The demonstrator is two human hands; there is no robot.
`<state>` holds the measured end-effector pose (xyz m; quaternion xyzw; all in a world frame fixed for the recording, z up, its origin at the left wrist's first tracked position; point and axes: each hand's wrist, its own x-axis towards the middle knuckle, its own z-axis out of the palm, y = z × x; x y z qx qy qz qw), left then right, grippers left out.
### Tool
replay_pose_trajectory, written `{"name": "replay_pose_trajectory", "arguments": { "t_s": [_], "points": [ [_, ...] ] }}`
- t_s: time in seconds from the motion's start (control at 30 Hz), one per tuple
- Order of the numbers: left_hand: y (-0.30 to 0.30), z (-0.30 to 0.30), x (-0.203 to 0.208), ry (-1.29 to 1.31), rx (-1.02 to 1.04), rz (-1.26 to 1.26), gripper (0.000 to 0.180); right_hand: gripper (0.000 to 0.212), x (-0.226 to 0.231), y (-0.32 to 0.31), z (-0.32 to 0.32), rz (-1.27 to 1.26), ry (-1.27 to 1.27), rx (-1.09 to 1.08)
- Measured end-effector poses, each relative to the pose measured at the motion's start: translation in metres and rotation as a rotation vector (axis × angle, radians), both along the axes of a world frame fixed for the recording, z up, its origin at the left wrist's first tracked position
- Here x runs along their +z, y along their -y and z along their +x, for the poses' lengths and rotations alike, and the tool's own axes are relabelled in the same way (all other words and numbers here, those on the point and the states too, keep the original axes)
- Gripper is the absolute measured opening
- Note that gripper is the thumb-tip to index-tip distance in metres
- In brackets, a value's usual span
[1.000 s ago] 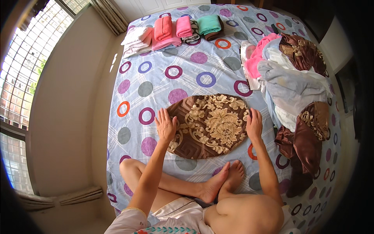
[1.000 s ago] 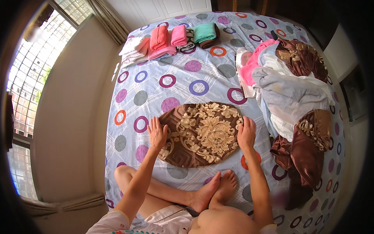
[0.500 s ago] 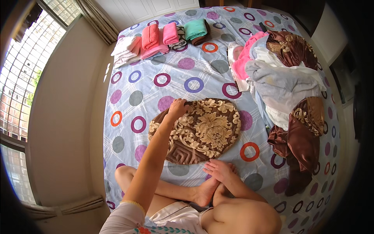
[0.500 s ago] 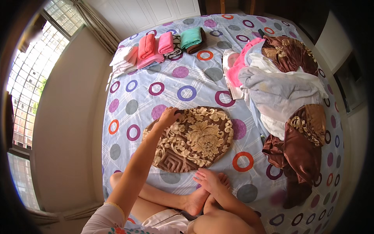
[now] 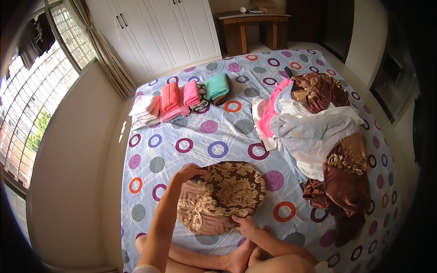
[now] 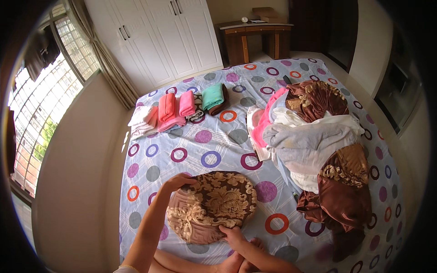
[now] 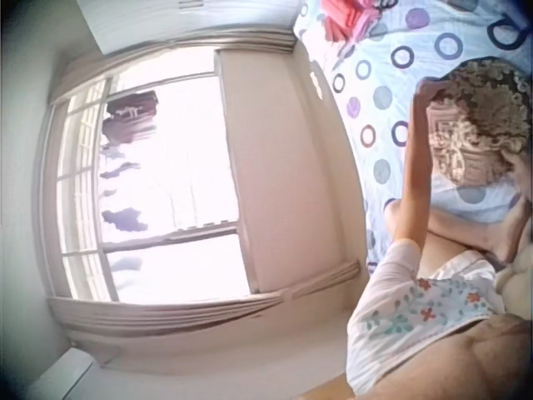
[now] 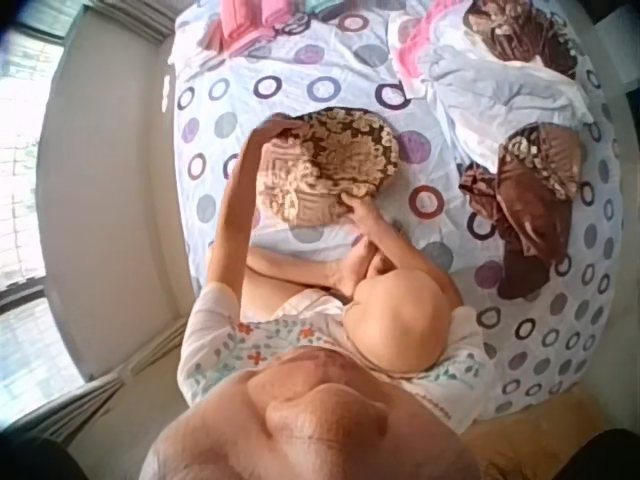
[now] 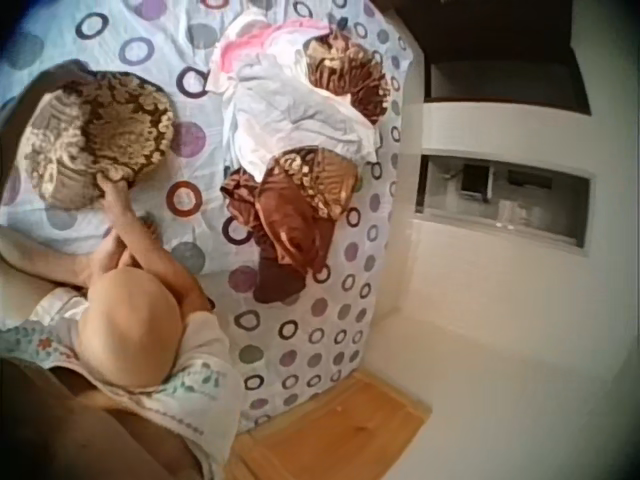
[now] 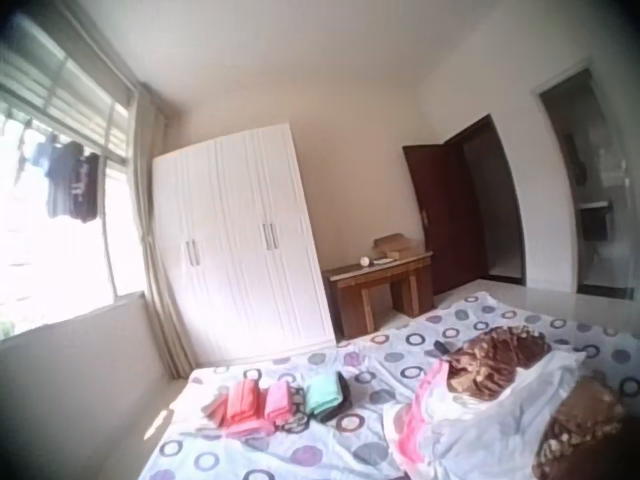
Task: The person folds various pieces of laundry, including a brown patterned fabric and a pair of gray sweatpants, by hand while sitting on a bed.
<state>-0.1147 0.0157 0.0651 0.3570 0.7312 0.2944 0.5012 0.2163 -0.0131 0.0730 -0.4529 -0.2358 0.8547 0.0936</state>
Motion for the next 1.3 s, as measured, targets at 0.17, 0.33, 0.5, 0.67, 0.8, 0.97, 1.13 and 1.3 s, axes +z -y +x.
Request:
{"name": "replay_pose_trajectory", "arguments": {
  "t_s": [0.17, 0.33, 0.5, 0.67, 0.8, 0.97, 1.13, 1.3],
  "points": [
    [0.004, -0.013, 0.061, 0.564, 0.322, 0.441, 0.024, 0.024, 0.046, -0.091, -0.010, 0.572, -0.333, -0.076],
    [0.002, -0.002, 0.097, 0.528, 0.338, 0.846, 0.025, 0.015, 0.093, -0.187, -0.042, 0.950, -0.380, -0.062],
    [0.039, 0.031, 0.077, 0.160, 0.270, 0.790, 0.031, 0.019, 0.075, -0.196, -0.022, 1.307, -0.117, 0.024],
    [0.097, 0.092, -0.008, 0.261, 0.402, 0.482, 0.020, 0.026, -0.020, -0.177, 0.027, 1.276, 0.320, 0.440],
    [0.116, 0.117, -0.060, -0.050, 0.346, 0.377, 0.025, 0.027, -0.061, -0.148, 0.051, 1.292, 0.516, 0.525],
    [0.108, 0.104, -0.060, -0.191, 0.544, 0.324, 0.040, 0.045, -0.036, -0.159, 0.030, 1.259, 0.384, 0.641],
    [0.054, 0.105, -0.021, -0.262, 0.571, 0.176, 0.043, 0.044, -0.026, -0.182, -0.007, 1.208, 0.520, 0.416],
    [0.039, 0.098, -0.031, 0.253, 0.663, 0.353, 0.031, 0.030, -0.054, -0.179, -0.024, 1.199, 0.274, 0.055]
  ]
}}
